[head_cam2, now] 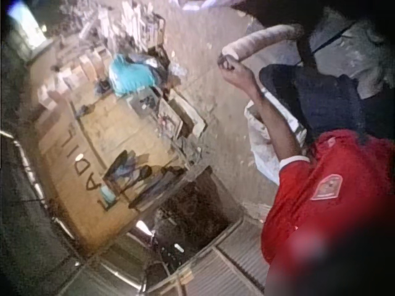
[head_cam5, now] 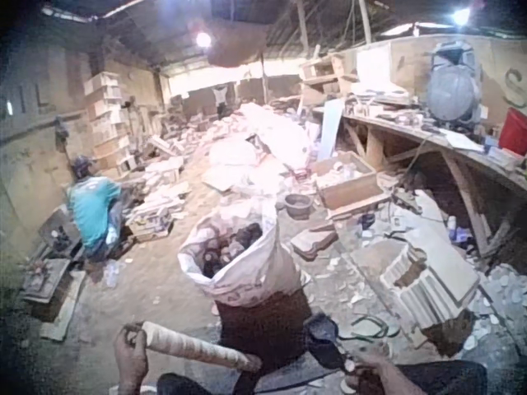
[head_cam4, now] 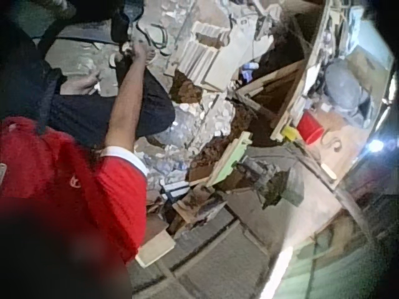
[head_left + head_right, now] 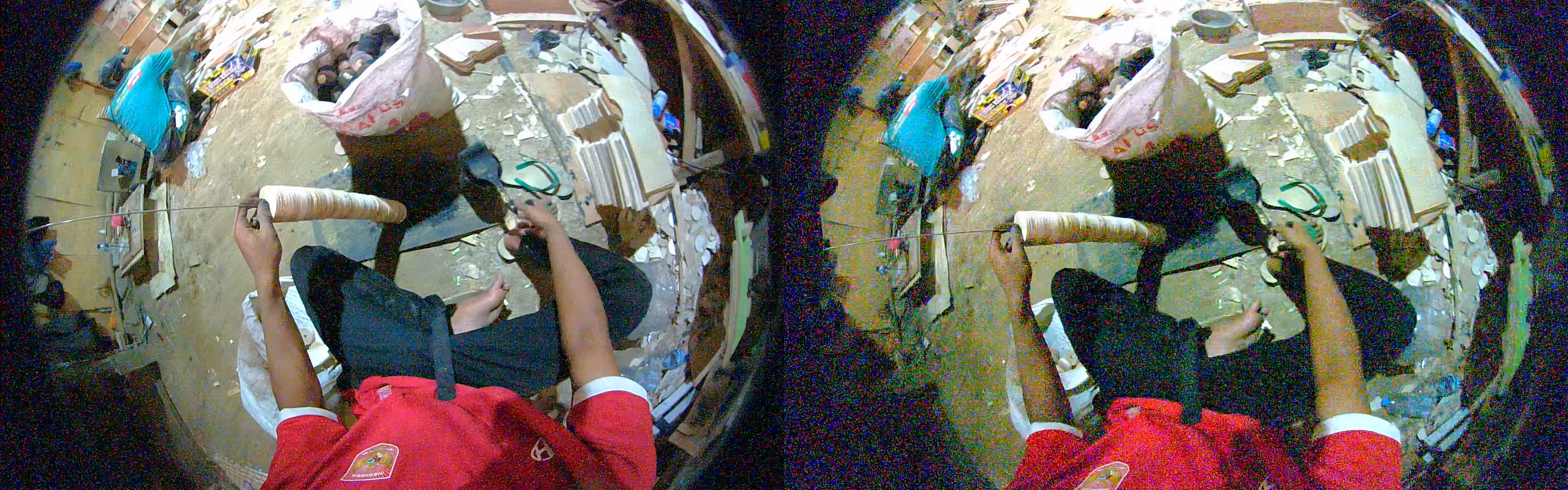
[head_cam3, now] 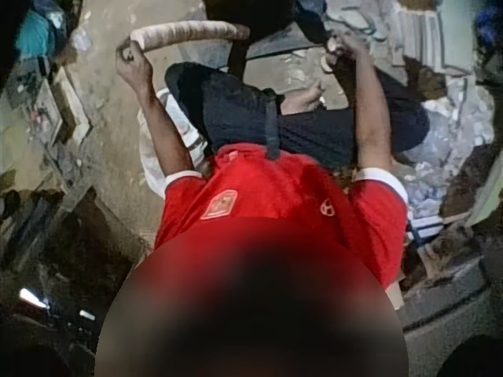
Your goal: The person sits on the floor and repeatedly picks up small wooden discs, threads them onto a long rod, and then uses a brush to apply a dark coating to the rod. The coated rod is then placed into a sack.
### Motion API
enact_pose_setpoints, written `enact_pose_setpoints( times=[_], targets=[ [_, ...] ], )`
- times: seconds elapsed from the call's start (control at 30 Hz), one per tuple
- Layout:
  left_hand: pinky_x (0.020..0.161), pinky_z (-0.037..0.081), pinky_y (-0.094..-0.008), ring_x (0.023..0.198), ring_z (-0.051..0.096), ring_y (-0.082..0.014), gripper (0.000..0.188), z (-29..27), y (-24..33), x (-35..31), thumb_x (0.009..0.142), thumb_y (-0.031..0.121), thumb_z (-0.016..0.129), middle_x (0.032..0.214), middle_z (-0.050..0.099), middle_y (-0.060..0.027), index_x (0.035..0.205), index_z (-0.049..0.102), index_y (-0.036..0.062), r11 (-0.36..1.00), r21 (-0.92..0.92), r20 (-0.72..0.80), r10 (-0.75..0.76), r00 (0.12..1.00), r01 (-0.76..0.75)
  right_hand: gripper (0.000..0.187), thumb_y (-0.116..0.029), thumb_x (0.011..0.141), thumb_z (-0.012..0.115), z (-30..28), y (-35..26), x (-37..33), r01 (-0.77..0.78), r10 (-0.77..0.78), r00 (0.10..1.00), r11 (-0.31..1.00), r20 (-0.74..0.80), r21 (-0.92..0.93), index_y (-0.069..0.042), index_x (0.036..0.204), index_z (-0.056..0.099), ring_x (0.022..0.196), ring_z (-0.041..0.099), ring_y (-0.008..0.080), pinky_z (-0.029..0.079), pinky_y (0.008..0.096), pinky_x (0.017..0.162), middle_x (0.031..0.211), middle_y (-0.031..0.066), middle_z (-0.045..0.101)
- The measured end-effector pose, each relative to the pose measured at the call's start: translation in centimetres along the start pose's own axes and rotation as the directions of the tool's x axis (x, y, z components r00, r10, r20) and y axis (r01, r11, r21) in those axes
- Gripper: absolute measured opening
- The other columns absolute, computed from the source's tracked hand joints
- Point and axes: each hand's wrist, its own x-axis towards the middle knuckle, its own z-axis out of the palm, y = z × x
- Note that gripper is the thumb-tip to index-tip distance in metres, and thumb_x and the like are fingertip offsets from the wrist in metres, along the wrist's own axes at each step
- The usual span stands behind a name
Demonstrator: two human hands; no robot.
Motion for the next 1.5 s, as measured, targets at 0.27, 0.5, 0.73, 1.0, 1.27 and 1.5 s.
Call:
enact_pose_setpoints(
  times=[0.27,0.5,0.73,1.0,1.27,1.5],
  targets=[
    [0.069,0.047,-0.0278,0.078,0.058,-0.0132,0.014,-1.7,-4.5,0.0,0.096,0.014,0.059,0.089,0.062,-0.0064,0.097,0.061,0.0001,0.990,0.038,-0.075,-0.136,0.988,0.139,0.016,-0.017,0.089,0.073,2.4,-2.7,1.1,0.122,-0.145,0.985,0.200,-0.094,0.972,-0.007,0.088,0.060,0.056,0.046,0.0104,0.042,0.0249,0.049,0.075,0.0020,0.052],
    [0.084,0.051,-0.0328,0.097,0.061,-0.0193,0.023,-1.7,-4.2,-0.1,0.098,0.013,0.055,0.107,0.062,-0.0110,0.114,0.058,-0.0029,0.976,-0.060,0.034,-0.206,0.978,0.208,0.028,-0.014,0.085,0.076,5.9,-7.5,4.7,0.277,0.176,0.914,0.389,-0.366,0.879,0.002,0.100,0.060,0.072,0.058,0.0153,0.050,0.0301,0.055,0.089,0.0082,0.061],
    [0.071,0.053,-0.0300,0.089,0.061,-0.0161,0.022,-2.0,-3.5,-0.3,0.100,0.017,0.054,0.103,0.062,-0.0101,0.110,0.058,-0.0024,0.984,0.178,0.075,-0.039,0.996,0.025,0.034,-0.022,0.091,0.068,2.1,-10.3,4.3,0.481,-0.069,0.873,0.290,-0.483,0.827,0.002,0.110,0.055,0.087,0.064,0.0240,0.057,0.0350,0.071,0.100,0.0122,0.062],
    [0.068,0.052,-0.0322,0.085,0.061,-0.0173,0.021,1.1,-2.2,0.2,0.098,0.017,0.056,0.095,0.063,-0.0120,0.104,0.058,-0.0027,0.959,0.279,0.078,0.022,0.997,-0.043,0.031,-0.027,0.088,0.072,-0.1,-10.9,3.5,0.414,-0.016,0.882,0.503,-0.471,0.759,-0.002,0.104,0.062,0.084,0.059,0.0209,0.048,0.0377,0.075,0.095,0.0090,0.063],
    [0.065,0.055,-0.0311,0.085,0.062,-0.0181,0.019,0.7,-5.5,0.2,0.100,0.020,0.054,0.098,0.059,-0.0099,0.101,0.054,0.0004,0.991,-0.045,0.060,-0.126,0.990,0.129,0.032,-0.028,0.079,0.080,5.7,-9.0,4.1,0.482,-0.492,0.759,0.865,-0.427,-0.140,0.001,0.088,0.070,0.070,0.067,0.0220,0.051,0.0368,0.068,0.077,0.0113,0.071],
    [0.065,0.057,-0.0326,0.083,0.063,-0.0167,0.020,0.5,-4.9,-0.2,0.099,0.021,0.056,0.096,0.061,-0.0083,0.101,0.054,0.0016,0.996,0.031,-0.012,-0.081,0.997,0.082,0.035,-0.031,0.076,0.082,8.3,-8.4,6.3,0.510,-0.665,0.643,0.742,-0.380,-0.436,-0.002,0.093,0.072,0.077,0.069,0.0350,0.053,0.0420,0.071,0.083,0.0197,0.071]
  ],
)
